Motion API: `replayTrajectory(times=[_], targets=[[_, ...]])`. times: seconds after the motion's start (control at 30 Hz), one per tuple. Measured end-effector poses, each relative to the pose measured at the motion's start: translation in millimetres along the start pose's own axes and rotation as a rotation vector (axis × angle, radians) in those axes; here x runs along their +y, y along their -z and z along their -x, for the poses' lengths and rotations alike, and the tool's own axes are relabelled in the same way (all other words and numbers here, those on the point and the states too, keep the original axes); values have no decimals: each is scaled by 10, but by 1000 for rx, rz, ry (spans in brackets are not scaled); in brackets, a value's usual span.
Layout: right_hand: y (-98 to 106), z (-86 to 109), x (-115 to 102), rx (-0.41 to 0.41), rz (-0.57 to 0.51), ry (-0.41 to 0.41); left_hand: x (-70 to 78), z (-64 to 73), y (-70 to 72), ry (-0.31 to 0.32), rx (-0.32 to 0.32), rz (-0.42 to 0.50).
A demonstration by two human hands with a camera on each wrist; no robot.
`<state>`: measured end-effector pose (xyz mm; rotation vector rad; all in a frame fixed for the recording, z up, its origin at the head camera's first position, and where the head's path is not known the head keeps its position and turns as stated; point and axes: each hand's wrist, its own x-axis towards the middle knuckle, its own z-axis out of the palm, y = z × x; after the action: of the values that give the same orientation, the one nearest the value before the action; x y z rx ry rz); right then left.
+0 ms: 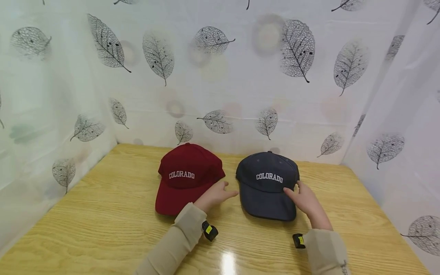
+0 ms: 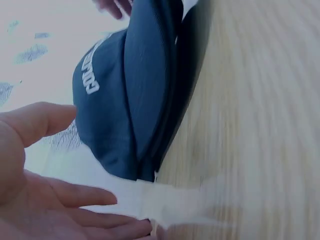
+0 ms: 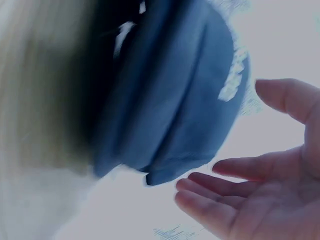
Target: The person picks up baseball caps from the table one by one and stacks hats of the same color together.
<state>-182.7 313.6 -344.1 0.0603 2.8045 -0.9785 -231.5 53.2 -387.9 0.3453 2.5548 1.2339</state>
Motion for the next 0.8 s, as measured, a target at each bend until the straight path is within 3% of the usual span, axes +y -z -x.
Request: replayTrajectory(times=[0.23,0.43,0.5,0.63,0.8], targets=[[-62,132,-386,81,-40,171,-86,-34,118,12,42,79],[-259,228,-695,113,-64,343,-150,14,219,-17,37,65],[-346,252,-768,154,-31,398,-135,85,281,-62,15,35],[-485,288,-875,218,70,470,-66,316,441,-213,-7,-78],[-606,289,-923,263,199,565,-84,636,541,-443,38,-408]])
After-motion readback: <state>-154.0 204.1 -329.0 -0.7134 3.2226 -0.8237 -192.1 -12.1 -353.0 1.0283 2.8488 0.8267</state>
